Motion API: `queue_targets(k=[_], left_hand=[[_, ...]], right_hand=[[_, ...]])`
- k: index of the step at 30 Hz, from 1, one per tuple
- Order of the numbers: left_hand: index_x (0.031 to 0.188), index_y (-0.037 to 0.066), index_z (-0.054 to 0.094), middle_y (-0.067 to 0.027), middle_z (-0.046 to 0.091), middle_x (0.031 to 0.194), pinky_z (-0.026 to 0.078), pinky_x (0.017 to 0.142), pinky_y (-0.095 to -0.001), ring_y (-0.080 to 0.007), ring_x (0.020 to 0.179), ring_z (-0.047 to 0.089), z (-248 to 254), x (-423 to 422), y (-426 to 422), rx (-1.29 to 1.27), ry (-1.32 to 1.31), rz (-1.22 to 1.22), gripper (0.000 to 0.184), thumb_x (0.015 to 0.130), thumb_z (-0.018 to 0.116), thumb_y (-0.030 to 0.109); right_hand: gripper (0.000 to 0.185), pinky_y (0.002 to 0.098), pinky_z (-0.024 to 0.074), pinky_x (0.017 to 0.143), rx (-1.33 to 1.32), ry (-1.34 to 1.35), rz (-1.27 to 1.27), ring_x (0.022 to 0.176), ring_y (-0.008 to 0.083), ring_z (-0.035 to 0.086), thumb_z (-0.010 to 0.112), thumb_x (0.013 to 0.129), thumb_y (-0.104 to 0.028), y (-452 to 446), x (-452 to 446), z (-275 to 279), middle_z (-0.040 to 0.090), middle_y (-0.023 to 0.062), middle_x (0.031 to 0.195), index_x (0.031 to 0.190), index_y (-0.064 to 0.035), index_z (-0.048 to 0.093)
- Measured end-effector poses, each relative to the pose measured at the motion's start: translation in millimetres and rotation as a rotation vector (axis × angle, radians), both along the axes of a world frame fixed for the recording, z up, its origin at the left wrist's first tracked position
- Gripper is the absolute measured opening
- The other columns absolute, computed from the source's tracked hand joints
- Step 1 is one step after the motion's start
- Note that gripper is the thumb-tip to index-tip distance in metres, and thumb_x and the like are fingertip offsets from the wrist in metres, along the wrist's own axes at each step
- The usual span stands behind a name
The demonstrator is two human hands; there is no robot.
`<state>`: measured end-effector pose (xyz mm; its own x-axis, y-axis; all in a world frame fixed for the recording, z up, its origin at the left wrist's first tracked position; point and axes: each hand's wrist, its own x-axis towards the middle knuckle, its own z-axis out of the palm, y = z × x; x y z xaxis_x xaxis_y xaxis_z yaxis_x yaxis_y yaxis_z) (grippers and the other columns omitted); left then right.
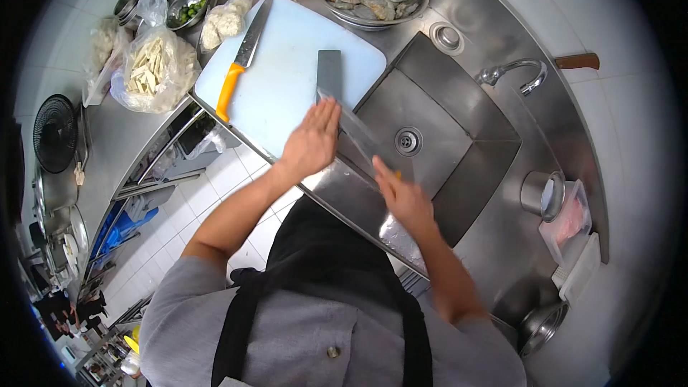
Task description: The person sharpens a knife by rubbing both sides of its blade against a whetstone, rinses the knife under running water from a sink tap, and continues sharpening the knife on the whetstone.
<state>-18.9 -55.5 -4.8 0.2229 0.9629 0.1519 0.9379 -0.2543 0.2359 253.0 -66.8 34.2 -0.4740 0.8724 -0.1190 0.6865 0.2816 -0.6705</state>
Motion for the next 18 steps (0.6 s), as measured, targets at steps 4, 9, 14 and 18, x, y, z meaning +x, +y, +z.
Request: queue_targets(k=[4, 9, 14, 18], left_hand=[[0.150, -0.019, 0.047, -0.0360, 0.047, 0.159, 0.033, 0.128, -0.0486, -0.0439, 0.150, 0.047, -9, -67, 76, 0.041, 0.191, 0.159, 0.059, 0.100, 0.043, 0.013], [0.145, -0.016, 0.054, -0.0324, 0.054, 0.154, 0.034, 0.128, -0.0473, -0.0424, 0.148, 0.049, 14, -120, 58, -0.026, 0.103, 0.370, 0.053, 0.104, 0.044, 0.017], [0.112, 0.000, 0.076, -0.0200, 0.077, 0.111, 0.055, 0.096, -0.0437, -0.0370, 0.105, 0.073, 76, -109, -6, 0.502, -0.626, 0.741, 0.026, 0.107, 0.056, 0.016], [0.109, 0.001, 0.077, -0.0151, 0.076, 0.093, 0.056, 0.084, -0.0398, -0.0311, 0.089, 0.073, 83, -102, -11, 0.455, -0.586, 0.776, 0.029, 0.107, 0.062, 0.025]], right_hand=[[0.041, 0.0487, 0.0588, 0.088, -0.012, 0.044, 0.155, 0.100, 0.0419, 0.073, 0.060, 0.109, -0.039, 113, -60, -16, 0.075, 0.0146, 0.120, 0.150, -0.0338, 0.062], [0.041, 0.0452, 0.0586, 0.089, -0.064, -0.080, 0.359, 0.101, 0.0395, 0.074, 0.062, 0.108, -0.039, 150, -114, 16, 0.078, 0.0100, 0.122, 0.149, -0.0327, 0.064], [0.060, 0.0371, 0.0537, 0.062, -0.264, 0.424, 0.241, 0.065, 0.0216, 0.069, 0.073, 0.103, -0.028, 102, -84, 22, 0.076, 0.0075, 0.095, 0.160, -0.0284, 0.053], [0.057, 0.0278, 0.0424, 0.045, -0.839, 0.739, -0.011, 0.048, 0.0145, 0.053, 0.060, 0.109, -0.019, 64, -30, 19, 0.058, 0.0074, 0.070, 0.163, -0.0146, 0.044]])
